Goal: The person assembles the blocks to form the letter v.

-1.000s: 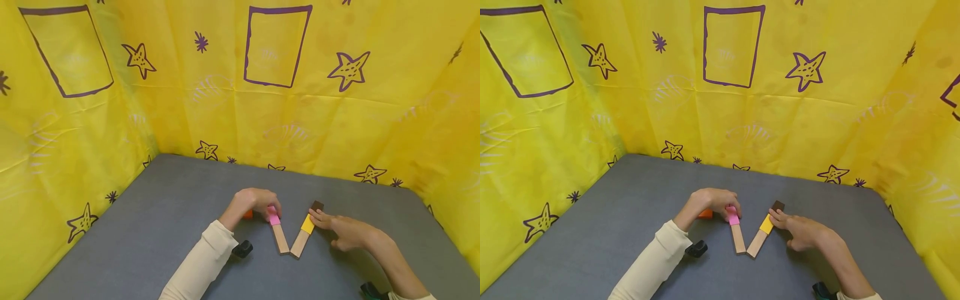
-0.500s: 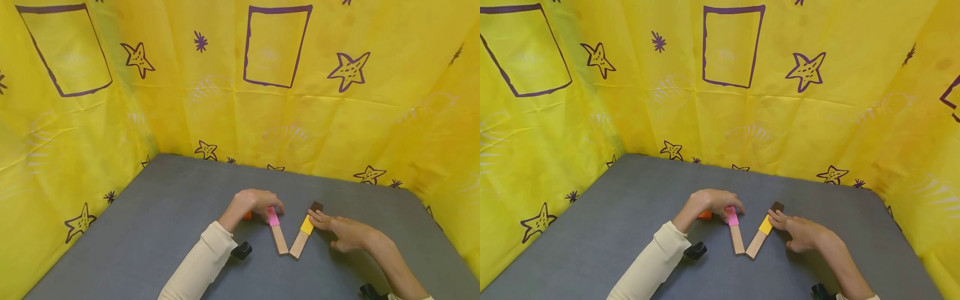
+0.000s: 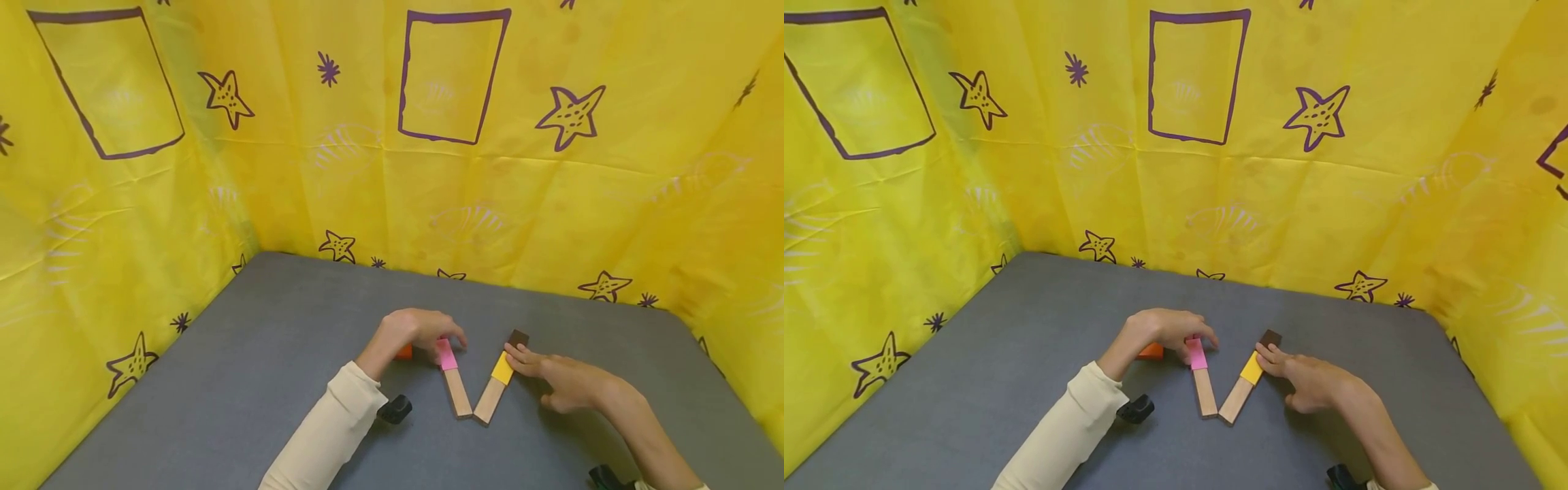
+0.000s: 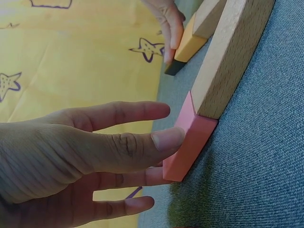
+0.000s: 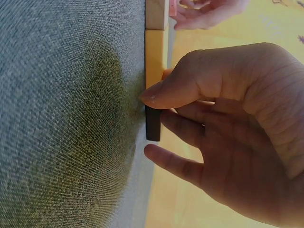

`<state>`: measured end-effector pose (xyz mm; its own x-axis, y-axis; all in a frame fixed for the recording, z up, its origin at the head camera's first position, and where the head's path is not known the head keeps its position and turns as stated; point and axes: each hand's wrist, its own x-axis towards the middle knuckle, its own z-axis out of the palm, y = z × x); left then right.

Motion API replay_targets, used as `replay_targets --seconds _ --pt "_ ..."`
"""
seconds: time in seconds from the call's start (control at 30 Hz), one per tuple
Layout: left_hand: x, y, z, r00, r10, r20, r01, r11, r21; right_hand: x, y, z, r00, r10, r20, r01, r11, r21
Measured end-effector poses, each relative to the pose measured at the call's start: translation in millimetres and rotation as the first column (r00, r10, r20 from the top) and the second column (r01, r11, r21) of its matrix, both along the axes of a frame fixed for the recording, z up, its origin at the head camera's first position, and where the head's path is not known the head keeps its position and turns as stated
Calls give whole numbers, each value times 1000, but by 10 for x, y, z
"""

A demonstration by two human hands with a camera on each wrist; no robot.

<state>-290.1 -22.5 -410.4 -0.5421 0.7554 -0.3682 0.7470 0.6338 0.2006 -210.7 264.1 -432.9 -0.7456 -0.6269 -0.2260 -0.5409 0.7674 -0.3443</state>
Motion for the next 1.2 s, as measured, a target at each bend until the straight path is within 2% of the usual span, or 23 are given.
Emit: replay_targets --seconds 0.2,0.37,0.6,1.2 --pt "-15 -8 -3 1000 -5 3 5 1000 7 -1 3 -6 1000 9 -12 -9 1000 -2" --pt "-19 -27 6 999 15 31 -15 1000 21 4 0 -5 1000 10 -16 -10 1000 -2" --pt "-35 -49 37 998 21 56 -24 998 66 6 -3 -3 1000 6 -13 -6 1000 3" --pt "-30 -41 21 997 40 61 -45 995 86 5 2 -12 1000 14 -21 -14 1000 3"
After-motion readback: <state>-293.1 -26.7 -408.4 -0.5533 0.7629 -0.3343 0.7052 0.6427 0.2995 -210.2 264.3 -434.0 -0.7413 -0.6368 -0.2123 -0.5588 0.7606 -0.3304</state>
